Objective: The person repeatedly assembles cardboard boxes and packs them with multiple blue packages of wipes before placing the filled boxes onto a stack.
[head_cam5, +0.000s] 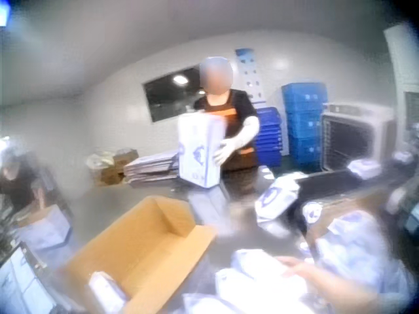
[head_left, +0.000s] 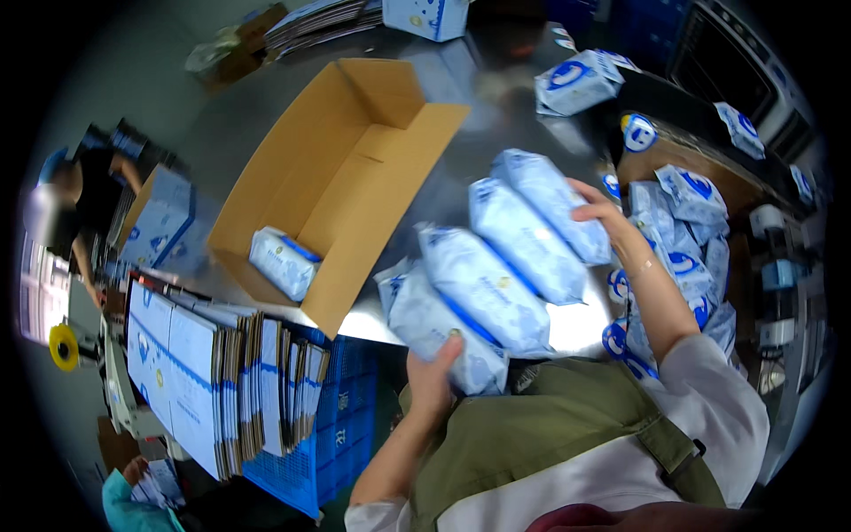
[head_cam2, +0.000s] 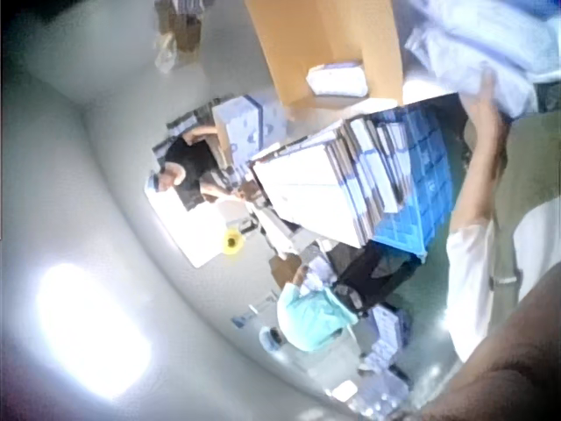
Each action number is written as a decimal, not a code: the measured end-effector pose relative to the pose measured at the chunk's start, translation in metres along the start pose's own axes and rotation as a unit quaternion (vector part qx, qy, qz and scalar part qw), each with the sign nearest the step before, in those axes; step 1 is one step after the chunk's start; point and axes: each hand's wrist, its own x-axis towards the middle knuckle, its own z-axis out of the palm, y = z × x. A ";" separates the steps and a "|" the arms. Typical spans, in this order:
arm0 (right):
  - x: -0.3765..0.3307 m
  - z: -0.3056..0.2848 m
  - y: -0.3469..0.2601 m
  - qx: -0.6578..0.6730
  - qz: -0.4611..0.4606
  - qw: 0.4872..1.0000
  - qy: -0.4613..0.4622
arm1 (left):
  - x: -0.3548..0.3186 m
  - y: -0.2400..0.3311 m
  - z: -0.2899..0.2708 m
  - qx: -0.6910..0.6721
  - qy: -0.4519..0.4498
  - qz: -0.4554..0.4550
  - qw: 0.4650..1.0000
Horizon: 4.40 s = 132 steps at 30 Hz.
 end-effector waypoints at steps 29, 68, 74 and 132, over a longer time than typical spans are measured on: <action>0.061 0.104 -0.021 -0.605 -0.342 0.713 -0.097 | 0.051 0.154 -0.051 0.782 -0.069 0.268 0.558; 0.033 0.181 0.123 -0.571 -0.241 0.760 -0.196 | -0.101 0.332 -0.379 0.495 0.723 -0.058 0.479; 0.070 0.166 0.120 -0.356 -0.108 0.917 -0.144 | -0.077 0.306 -0.229 0.324 0.594 0.537 0.504; -0.014 0.061 -0.028 -0.408 -0.430 0.804 0.034 | 0.140 0.018 -0.054 0.279 -0.048 0.240 0.929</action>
